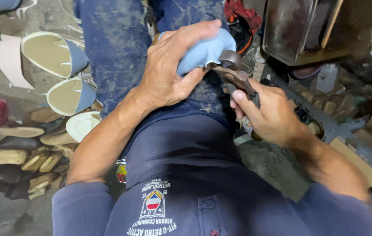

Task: The person holds a light blue slip-on shoe on their lap and uses pliers to grip and pull at the shoe's sole edge. They then use a hammer to tap the sole area repeatedly, alternating between the two tools to work on the shoe's construction.

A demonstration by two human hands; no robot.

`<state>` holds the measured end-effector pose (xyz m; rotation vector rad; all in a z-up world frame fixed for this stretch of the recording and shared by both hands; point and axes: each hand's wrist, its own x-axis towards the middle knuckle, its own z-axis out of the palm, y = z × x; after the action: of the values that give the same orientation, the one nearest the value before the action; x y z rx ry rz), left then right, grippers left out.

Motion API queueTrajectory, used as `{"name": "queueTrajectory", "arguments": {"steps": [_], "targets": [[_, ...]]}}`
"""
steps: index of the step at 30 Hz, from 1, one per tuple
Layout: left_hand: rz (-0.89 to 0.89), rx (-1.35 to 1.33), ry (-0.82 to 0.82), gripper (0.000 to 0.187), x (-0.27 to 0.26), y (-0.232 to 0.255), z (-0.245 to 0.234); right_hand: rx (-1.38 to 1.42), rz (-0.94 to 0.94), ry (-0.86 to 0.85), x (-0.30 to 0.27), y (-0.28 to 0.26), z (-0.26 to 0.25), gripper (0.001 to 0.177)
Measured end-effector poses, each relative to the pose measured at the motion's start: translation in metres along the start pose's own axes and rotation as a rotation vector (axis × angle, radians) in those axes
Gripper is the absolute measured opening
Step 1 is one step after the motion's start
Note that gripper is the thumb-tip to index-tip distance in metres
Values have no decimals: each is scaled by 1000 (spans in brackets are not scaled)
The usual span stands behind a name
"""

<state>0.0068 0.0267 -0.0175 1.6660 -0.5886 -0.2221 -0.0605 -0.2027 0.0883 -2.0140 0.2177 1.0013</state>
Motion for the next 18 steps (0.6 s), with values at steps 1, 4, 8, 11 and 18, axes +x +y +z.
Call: {"name": "queueTrajectory", "arguments": {"steps": [1, 4, 8, 11, 18], "targets": [[-65, -29, -24, 61, 0, -2, -1, -201, -135, 155, 3, 7, 9, 23], [-16, -80, 38, 60, -1, -8, 3, -156, -264, 291, 12, 7, 30, 22], [73, -4, 9, 41, -2, -9, 4, -194, -256, 296, 10, 3, 24, 26], [145, 50, 46, 51, -4, -2, 13, -126, -133, 135, -3, 1, 9, 34], [276, 254, 115, 32, -13, 7, 37, -47, 395, -220, -28, -60, -31, 27]]}}
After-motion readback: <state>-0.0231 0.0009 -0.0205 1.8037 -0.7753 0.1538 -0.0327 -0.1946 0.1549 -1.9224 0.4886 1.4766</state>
